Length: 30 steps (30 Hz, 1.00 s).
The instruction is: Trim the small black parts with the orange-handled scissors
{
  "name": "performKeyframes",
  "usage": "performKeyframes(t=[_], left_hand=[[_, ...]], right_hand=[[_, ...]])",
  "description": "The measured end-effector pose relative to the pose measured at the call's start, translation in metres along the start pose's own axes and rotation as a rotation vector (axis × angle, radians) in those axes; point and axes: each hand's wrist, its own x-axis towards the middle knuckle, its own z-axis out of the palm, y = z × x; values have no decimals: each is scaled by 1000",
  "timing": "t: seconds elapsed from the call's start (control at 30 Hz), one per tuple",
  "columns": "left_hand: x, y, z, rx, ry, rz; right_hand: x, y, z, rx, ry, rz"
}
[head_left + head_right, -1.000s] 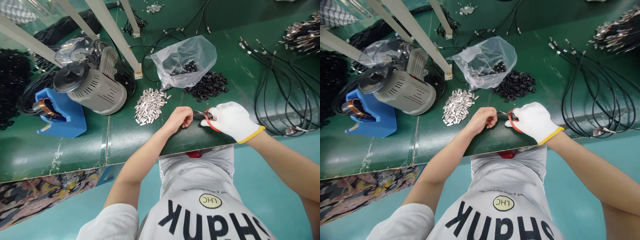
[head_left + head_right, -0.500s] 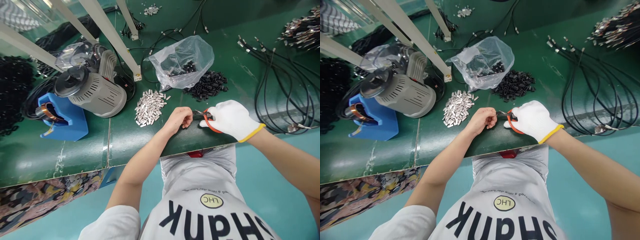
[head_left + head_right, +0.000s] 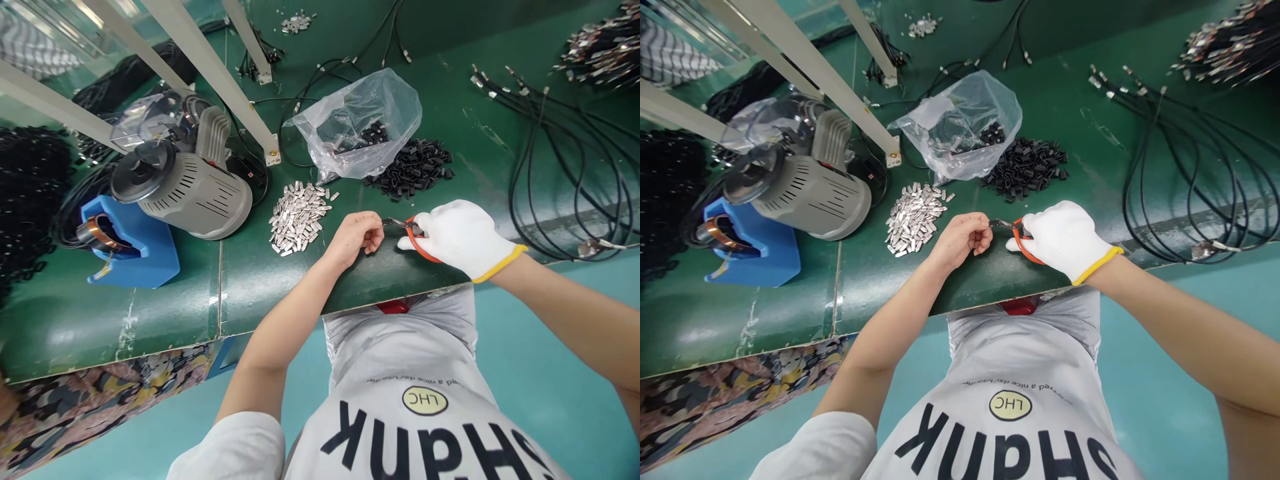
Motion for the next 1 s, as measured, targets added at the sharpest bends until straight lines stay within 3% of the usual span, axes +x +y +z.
performKeyframes(t=[0.47, 1.0], left_hand=[[1, -4, 4, 6, 40, 43], [0, -5, 8, 54, 107, 47]], right_hand=[[-2, -9, 7, -19, 85, 105], [-2, -1, 10, 17, 62, 59]])
